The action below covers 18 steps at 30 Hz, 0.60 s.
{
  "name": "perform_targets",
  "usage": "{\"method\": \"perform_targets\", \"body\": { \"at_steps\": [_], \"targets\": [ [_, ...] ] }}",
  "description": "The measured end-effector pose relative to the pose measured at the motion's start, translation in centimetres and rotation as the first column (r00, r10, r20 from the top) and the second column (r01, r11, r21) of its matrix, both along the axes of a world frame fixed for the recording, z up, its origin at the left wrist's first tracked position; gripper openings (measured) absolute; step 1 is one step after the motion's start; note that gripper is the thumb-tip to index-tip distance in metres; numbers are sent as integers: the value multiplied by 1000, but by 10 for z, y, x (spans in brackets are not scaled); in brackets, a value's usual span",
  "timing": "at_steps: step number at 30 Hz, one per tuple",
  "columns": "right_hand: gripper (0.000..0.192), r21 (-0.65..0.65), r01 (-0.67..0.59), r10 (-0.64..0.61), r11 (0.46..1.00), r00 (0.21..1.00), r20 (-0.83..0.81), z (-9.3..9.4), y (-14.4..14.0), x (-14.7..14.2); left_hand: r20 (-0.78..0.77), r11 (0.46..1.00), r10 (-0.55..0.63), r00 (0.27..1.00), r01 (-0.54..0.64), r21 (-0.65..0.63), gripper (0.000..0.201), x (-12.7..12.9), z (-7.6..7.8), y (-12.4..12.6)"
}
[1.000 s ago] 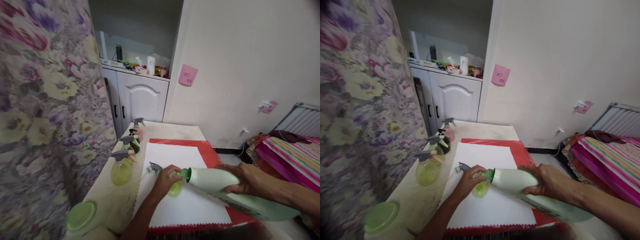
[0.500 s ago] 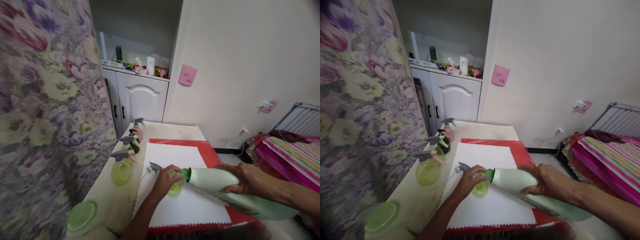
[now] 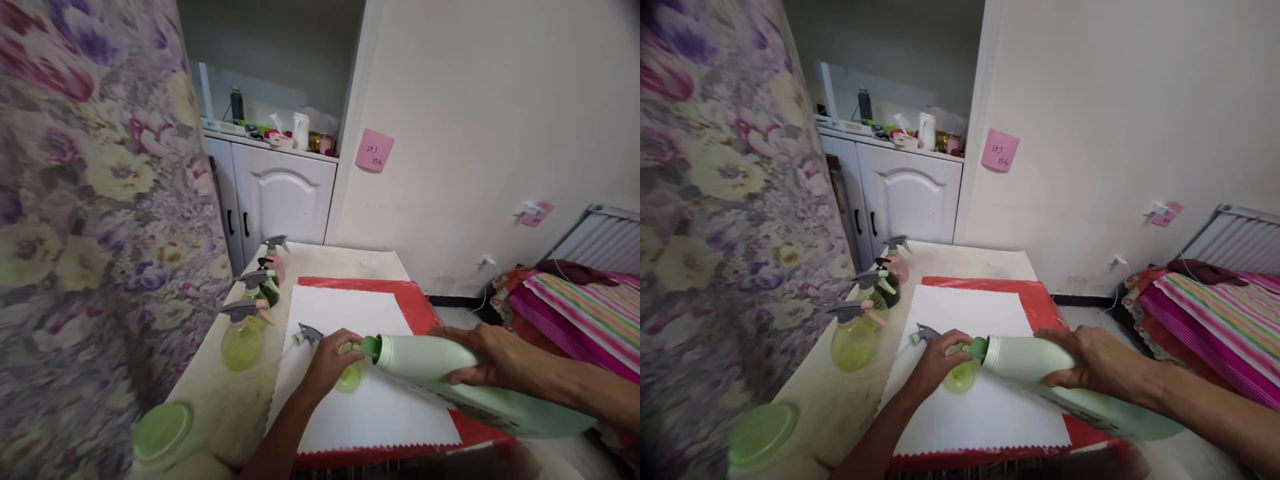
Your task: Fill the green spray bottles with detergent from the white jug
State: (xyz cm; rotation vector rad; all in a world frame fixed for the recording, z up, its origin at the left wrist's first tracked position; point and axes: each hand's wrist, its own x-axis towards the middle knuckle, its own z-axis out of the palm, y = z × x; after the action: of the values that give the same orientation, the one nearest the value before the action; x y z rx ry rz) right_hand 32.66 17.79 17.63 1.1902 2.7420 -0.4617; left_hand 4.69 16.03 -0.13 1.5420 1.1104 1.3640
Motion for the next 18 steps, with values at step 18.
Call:
{"method": "perform_targets", "body": {
  "at_steps": [18],
  "targets": [
    [55,33,1,0,999,1000,-17,-1,-1,0,-5,1000,-6,1000,6,4,14,0,2,0]
  ]
}}
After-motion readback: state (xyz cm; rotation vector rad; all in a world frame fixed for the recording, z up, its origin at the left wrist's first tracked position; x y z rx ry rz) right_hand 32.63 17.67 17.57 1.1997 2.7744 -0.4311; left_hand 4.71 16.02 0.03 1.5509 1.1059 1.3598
